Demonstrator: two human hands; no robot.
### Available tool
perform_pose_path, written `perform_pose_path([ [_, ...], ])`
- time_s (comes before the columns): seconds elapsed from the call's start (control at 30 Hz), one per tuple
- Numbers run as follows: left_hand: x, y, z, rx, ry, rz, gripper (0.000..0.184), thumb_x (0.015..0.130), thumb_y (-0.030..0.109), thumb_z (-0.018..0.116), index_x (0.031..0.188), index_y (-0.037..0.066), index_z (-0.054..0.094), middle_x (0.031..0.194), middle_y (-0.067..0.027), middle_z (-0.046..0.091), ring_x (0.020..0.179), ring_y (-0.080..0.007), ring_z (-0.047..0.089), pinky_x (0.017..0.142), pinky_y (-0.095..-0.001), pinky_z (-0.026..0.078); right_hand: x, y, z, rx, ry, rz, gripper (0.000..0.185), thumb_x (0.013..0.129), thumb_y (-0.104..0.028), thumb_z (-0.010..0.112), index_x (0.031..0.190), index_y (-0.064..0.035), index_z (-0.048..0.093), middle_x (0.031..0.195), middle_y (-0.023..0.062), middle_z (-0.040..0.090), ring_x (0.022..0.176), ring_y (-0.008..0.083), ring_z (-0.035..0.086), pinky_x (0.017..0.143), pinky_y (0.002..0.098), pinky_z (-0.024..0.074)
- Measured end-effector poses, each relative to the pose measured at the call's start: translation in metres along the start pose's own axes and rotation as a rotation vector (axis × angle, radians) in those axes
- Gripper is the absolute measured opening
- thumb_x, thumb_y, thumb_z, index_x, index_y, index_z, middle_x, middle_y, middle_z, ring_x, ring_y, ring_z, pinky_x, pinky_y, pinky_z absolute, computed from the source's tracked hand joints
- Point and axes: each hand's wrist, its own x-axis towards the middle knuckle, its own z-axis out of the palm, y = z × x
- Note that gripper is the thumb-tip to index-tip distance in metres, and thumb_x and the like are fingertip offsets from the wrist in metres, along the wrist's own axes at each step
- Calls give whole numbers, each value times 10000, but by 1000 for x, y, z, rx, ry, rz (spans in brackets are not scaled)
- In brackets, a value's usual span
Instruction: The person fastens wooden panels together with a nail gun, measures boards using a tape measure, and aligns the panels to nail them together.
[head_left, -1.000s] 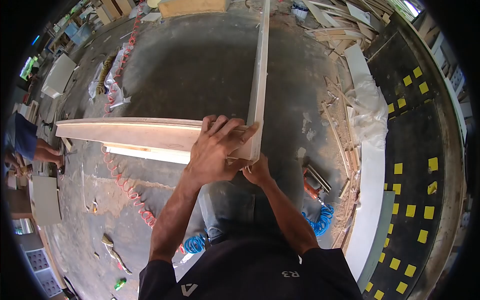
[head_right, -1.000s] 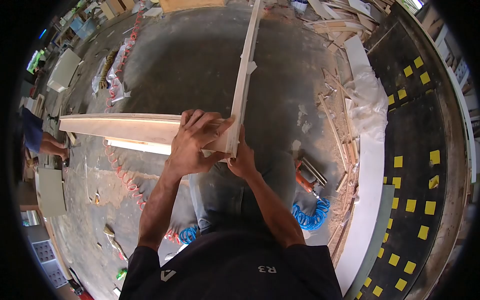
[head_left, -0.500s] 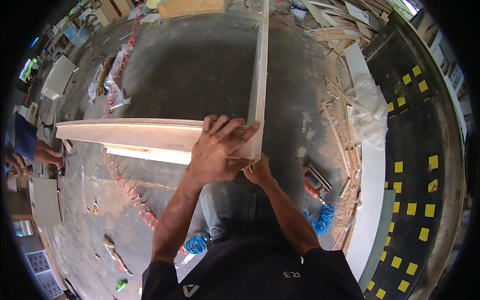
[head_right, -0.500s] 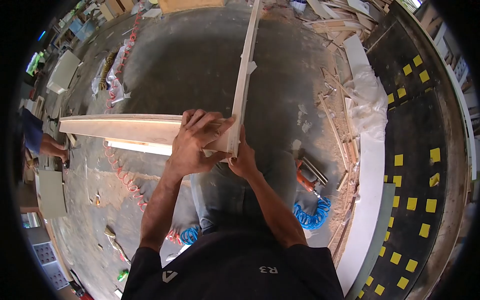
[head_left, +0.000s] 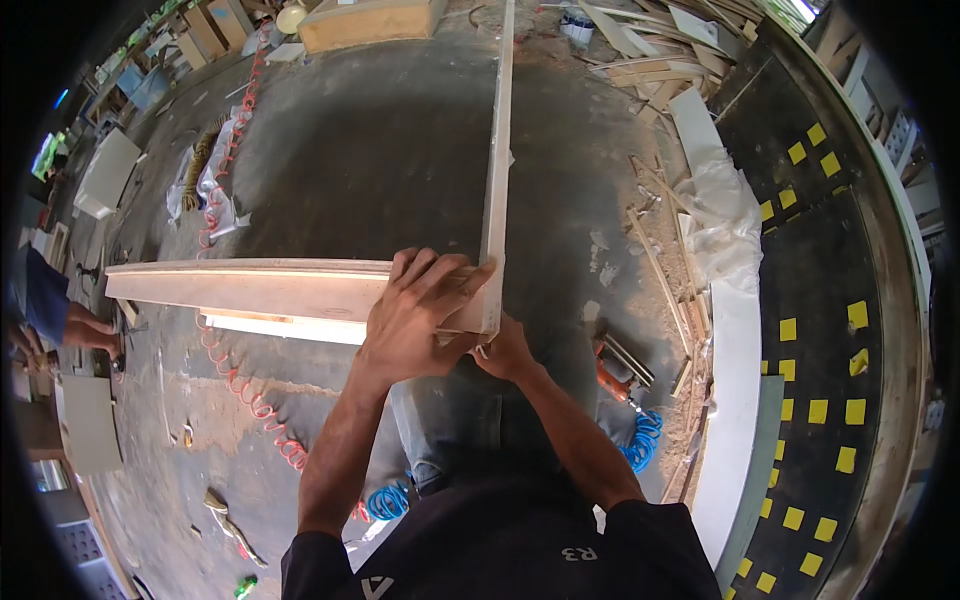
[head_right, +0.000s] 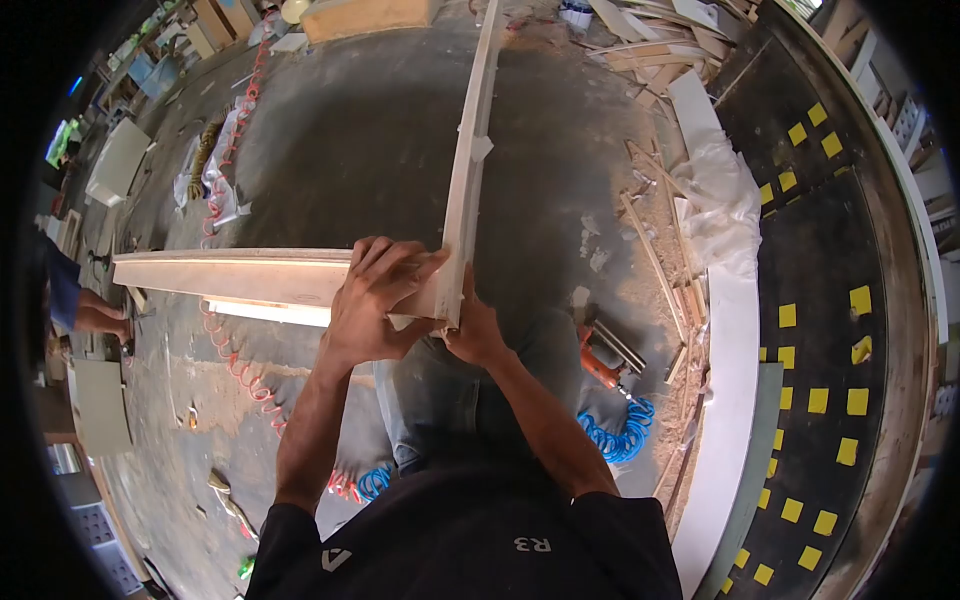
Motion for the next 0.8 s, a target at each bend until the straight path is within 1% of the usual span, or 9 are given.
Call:
perform_pose_path([
  [0.13, 2, 1, -2, 4, 24, 20, 784, 555, 176, 849, 1309, 111, 644, 1197, -102, 595, 1082, -301, 537, 1024, -447, 389, 1, -3, 0, -13, 11, 7, 1141, 794, -170, 749, 1563, -34, -83, 1321, 235, 588, 1127, 420, 629, 917, 473, 545],
  [0.23, 1, 0, -3, 10, 25, 26, 777, 556, 181, 853, 1299, 96, 643, 1197, -109, 599, 1071, -311, 545, 1018, -449, 401, 2, -4, -1, 45, 11, -11, 1122, 804, -169, 746, 1560, -16, -70, 1319, 243, 586, 1116, 428, 632, 909, 485, 545],
  [0.3, 1, -2, -1, -36, 66, 35, 757, 554, 185, 871, 1272, 69, 661, 1176, -112, 630, 1039, -307, 564, 990, -441, 409, 2, -5, -1, 39, 14, -31, 1111, 815, -176, 740, 1556, -1, -70, 1317, 240, 588, 1101, 431, 637, 899, 494, 547],
  [0.43, 1, -4, -2, -22, 45, 56, 754, 565, 191, 872, 1277, 69, 658, 1206, -106, 629, 1045, -309, 562, 991, -443, 410, 2, -2, 0, 9, 6, -47, 1099, 827, -188, 733, 1551, 15, -67, 1302, 247, 594, 1076, 438, 645, 883, 504, 550],
  [0.53, 2, -4, -3, -18, 31, 78, 777, 582, 193, 851, 1318, 84, 627, 1187, -107, 607, 1030, -300, 559, 996, -431, 404, 3, -1, 0, -13, -13, -28, 1100, 821, -180, 730, 1546, 27, -70, 1287, 258, 599, 1056, 445, 649, 877, 506, 551],
  [0.63, 2, -4, -4, 17, 16, 111, 795, 589, 188, 846, 1338, 67, 609, 1180, -107, 602, 1017, -289, 557, 986, -423, 402, 4, 3, 3, -3, 15, -50, 1106, 808, -161, 727, 1543, 35, -75, 1280, 273, 597, 1044, 449, 652, 875, 509, 551],
  [0.7, 3, -5, -4, 35, 16, 126, 836, 585, 190, 850, 1362, 40, 581, 1126, -110, 615, 1003, -295, 556, 982, -427, 406, 4, 7, 7, 1, 33, -58, 1108, 801, -152, 720, 1542, 35, -81, 1289, 275, 592, 1047, 450, 650, 873, 508, 553],
  [0.73, 3, -4, -4, 34, 11, 125, 836, 585, 190, 850, 1362, 40, 581, 1126, -110, 615, 1003, -295, 556, 982, -427, 406, 3, 8, 9, 4, 39, -60, 1109, 798, -149, 718, 1542, 35, -83, 1292, 276, 590, 1048, 451, 650, 872, 507, 554],
  [0.8, 4, -1, -4, -86, 62, 23, 851, 591, 189, 854, 1371, 15, 561, 1088, -116, 633, 1011, -307, 560, 984, -427, 413, 4, 7, 8, -23, 57, -71, 1104, 795, -141, 709, 1542, 34, -83, 1302, 279, 582, 1054, 452, 647, 870, 504, 557],
])
